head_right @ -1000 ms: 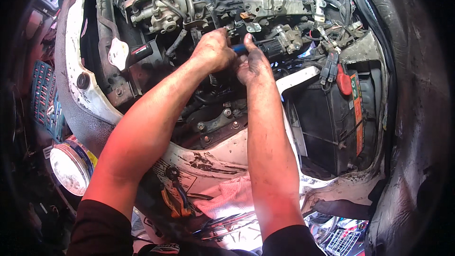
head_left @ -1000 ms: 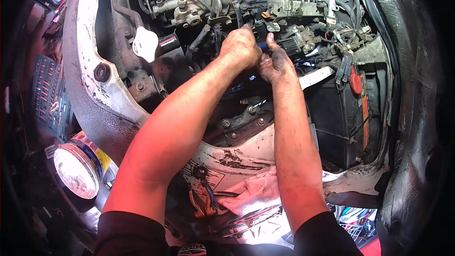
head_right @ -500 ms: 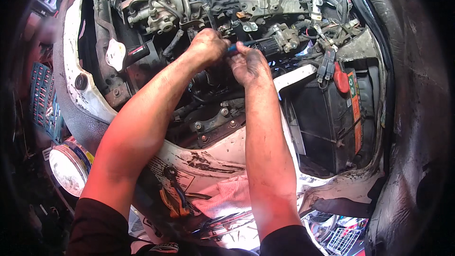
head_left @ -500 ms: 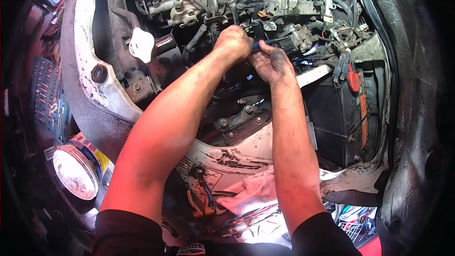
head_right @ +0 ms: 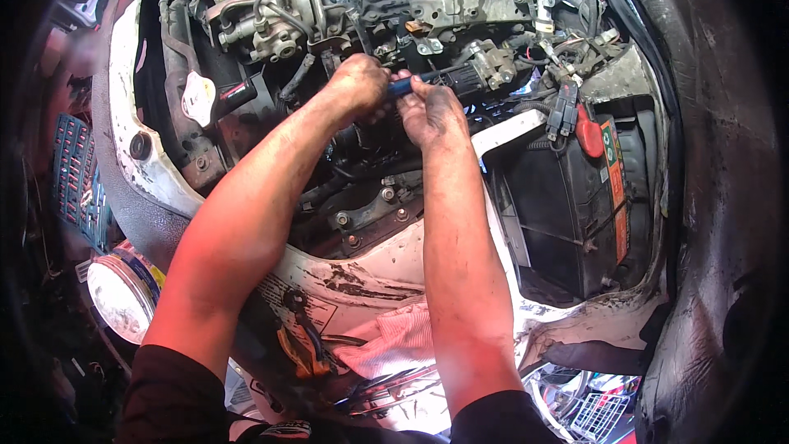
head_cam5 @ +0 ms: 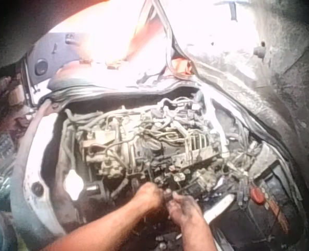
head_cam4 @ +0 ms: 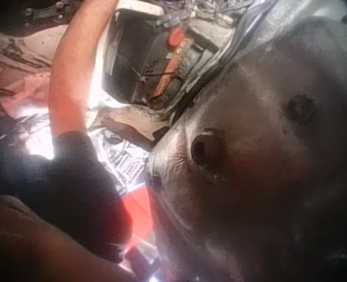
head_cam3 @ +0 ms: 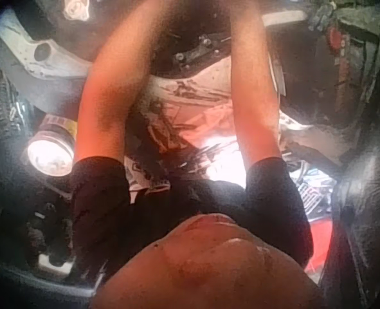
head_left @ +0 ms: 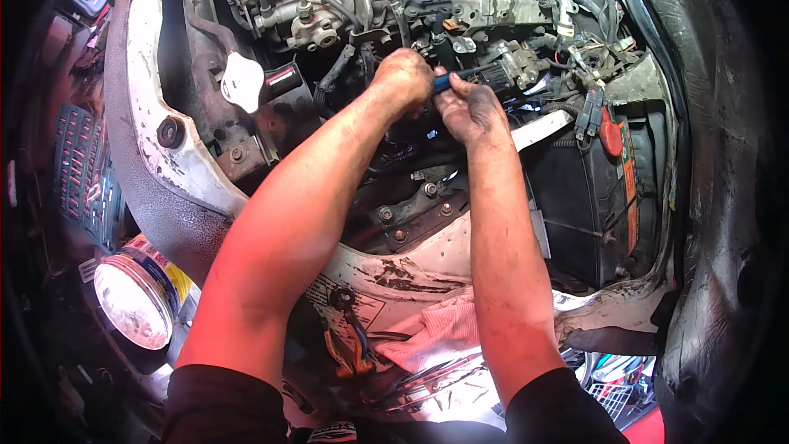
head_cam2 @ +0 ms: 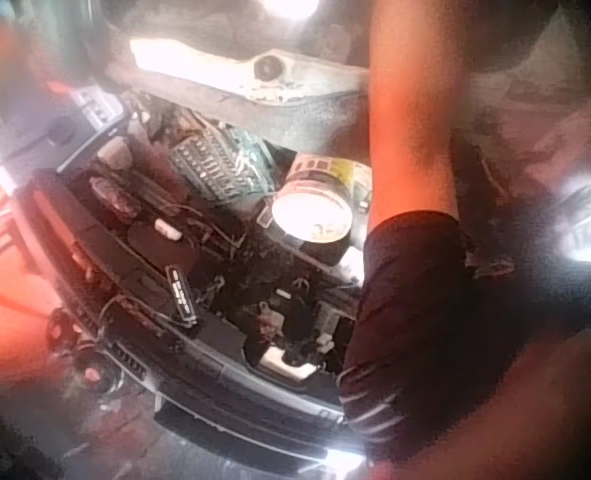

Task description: The person works on a component within the engine bay of a vehicle, using a small blue tool to disconnect or adjust wiring and then handling a larger mechanical part by hand and with a rag.

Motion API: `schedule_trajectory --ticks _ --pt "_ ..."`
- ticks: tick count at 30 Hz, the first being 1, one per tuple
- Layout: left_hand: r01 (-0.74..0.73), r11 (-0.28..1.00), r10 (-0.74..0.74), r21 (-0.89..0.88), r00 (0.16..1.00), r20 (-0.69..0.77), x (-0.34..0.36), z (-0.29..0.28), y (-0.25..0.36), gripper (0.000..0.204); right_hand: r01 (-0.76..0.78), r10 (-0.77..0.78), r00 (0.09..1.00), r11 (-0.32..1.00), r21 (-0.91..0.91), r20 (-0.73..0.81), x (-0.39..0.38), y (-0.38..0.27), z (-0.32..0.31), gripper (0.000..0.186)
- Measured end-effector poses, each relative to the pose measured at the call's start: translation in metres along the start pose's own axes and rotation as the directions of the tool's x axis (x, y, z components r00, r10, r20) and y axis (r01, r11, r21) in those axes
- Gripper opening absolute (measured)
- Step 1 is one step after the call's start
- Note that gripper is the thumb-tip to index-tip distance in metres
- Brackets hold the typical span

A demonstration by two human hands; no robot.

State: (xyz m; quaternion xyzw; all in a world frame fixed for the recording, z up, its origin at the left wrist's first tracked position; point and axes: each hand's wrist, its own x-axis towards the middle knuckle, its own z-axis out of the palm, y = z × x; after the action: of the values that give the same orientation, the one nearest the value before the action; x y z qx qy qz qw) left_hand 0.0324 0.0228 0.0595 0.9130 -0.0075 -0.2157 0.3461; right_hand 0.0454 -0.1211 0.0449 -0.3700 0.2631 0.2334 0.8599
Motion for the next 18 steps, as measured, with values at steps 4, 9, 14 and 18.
schedule_trajectory --ticks 4,9,14,18 --pt "0.164 0.931 -0.211 -0.327 0.971 -0.114 -0.016 0.001 0.021 0.037 0.022 -0.026 0.998 0.998 -0.061 -0.065 0.003 -0.004 -0.010 0.015" --pt "0.159 0.925 -0.238 -0.344 0.950 -0.202 -0.009 0.001 -0.002 0.030 0.013 -0.019 0.995 0.998 -0.069 -0.097 -0.015 0.007 0.015 0.017" --pt "0.237 0.587 -0.169 -0.774 0.971 0.170 -0.012 0.002 0.007 0.034 0.059 -0.068 0.995 0.989 -0.136 -0.066 -0.003 0.000 -0.005 0.017" --pt "0.109 0.912 -0.127 -0.397 0.992 -0.021 -0.021 -0.005 0.016 0.040 0.035 -0.055 0.992 0.986 -0.166 -0.117 -0.007 0.000 0.004 0.018"
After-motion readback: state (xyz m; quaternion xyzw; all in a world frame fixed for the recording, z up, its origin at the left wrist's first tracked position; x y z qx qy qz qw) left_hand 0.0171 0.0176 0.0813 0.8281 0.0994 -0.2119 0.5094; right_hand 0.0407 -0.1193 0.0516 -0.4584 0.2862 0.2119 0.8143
